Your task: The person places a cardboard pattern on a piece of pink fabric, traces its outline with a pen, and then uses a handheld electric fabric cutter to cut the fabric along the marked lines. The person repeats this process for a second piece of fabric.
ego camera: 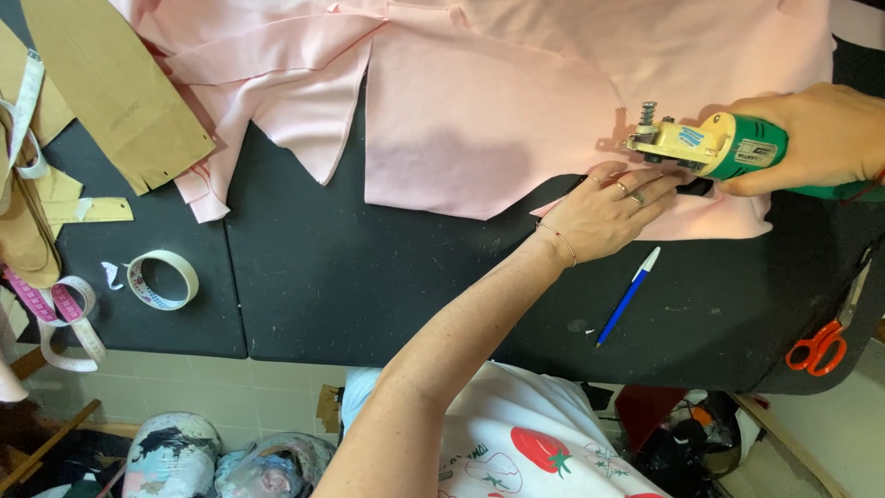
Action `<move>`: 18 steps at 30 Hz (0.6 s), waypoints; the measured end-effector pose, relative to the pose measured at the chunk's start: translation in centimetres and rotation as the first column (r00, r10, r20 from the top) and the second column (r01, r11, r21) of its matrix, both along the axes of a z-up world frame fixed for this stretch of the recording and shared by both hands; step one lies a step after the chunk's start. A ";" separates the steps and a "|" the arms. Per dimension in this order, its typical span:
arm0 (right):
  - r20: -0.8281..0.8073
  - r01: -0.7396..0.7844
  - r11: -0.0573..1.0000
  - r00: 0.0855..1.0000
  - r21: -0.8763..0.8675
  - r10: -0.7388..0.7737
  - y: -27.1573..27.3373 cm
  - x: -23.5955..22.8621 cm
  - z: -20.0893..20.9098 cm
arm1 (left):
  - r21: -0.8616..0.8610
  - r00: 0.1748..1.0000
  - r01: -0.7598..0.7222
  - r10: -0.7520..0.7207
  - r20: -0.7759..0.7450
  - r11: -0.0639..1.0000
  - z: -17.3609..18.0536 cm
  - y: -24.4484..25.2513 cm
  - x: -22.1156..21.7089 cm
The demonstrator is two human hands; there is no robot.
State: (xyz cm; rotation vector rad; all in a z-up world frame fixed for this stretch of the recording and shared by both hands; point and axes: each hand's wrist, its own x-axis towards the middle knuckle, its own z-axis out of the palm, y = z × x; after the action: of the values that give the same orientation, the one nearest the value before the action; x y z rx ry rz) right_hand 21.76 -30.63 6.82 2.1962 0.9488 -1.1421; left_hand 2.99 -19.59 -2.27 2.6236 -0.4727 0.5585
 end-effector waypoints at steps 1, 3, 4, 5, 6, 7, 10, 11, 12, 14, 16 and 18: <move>0.016 -0.012 1.000 1.000 -0.004 0.012 0.1 -0.1 -0.1 | 0.017 1.000 -0.003 0.003 0.000 1.000 0.2 0.1 0.0; 0.012 -0.037 0.999 0.999 -0.026 0.038 1.0 -0.4 0.0 | 0.005 1.000 -0.006 0.006 -0.007 1.000 0.0 0.1 0.0; 0.007 -0.059 0.997 0.998 -0.050 0.060 1.4 -0.5 0.1 | -0.008 1.000 -0.006 0.006 -0.014 1.000 -0.1 0.1 0.0; 0.010 -0.060 0.997 0.998 -0.050 0.061 2.0 -0.8 0.6 | -0.008 1.000 -0.007 0.007 -0.011 1.000 -0.1 0.0 0.0; -0.011 -0.002 0.999 1.000 -0.037 0.002 2.6 -1.2 1.1 | -0.023 0.998 0.006 -0.008 -0.055 1.000 -0.2 0.0 0.0; -0.034 0.055 0.998 0.998 -0.024 -0.056 3.3 -1.6 1.6 | -0.038 0.995 0.018 -0.022 -0.100 0.999 -0.2 0.0 -0.1; -0.037 0.111 0.994 0.993 -0.001 -0.111 4.2 -2.3 2.1 | -0.143 0.968 0.195 -0.214 -0.134 0.970 -0.6 1.4 -1.0; -0.038 0.110 0.994 0.993 0.000 -0.110 4.7 -2.6 2.5 | -0.143 0.968 0.194 -0.213 -0.135 0.971 0.2 2.8 -1.2; -0.038 0.134 0.991 0.990 -0.022 -0.135 5.1 -3.0 2.8 | -0.135 0.994 0.086 -0.094 -0.058 0.987 1.1 4.2 -1.5; -0.040 0.159 0.986 0.986 -0.049 -0.161 5.3 -3.6 3.1 | -0.140 1.000 -0.022 0.025 0.018 0.990 2.5 6.8 -2.1; -0.015 0.124 0.991 0.992 -0.057 -0.125 5.2 -3.8 2.9 | -0.053 0.968 -0.239 0.242 0.070 0.970 3.7 9.7 -2.5; -0.026 0.196 0.980 0.980 -0.038 -0.197 5.4 -4.1 3.2 | -0.033 0.950 -0.303 0.305 0.065 0.952 3.1 11.0 -2.4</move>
State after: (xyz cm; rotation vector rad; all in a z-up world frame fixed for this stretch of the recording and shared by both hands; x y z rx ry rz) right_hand 17.66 -25.25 9.98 2.2900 0.7291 -1.2736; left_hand 0.61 -8.55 0.86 2.6787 -0.0776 0.7476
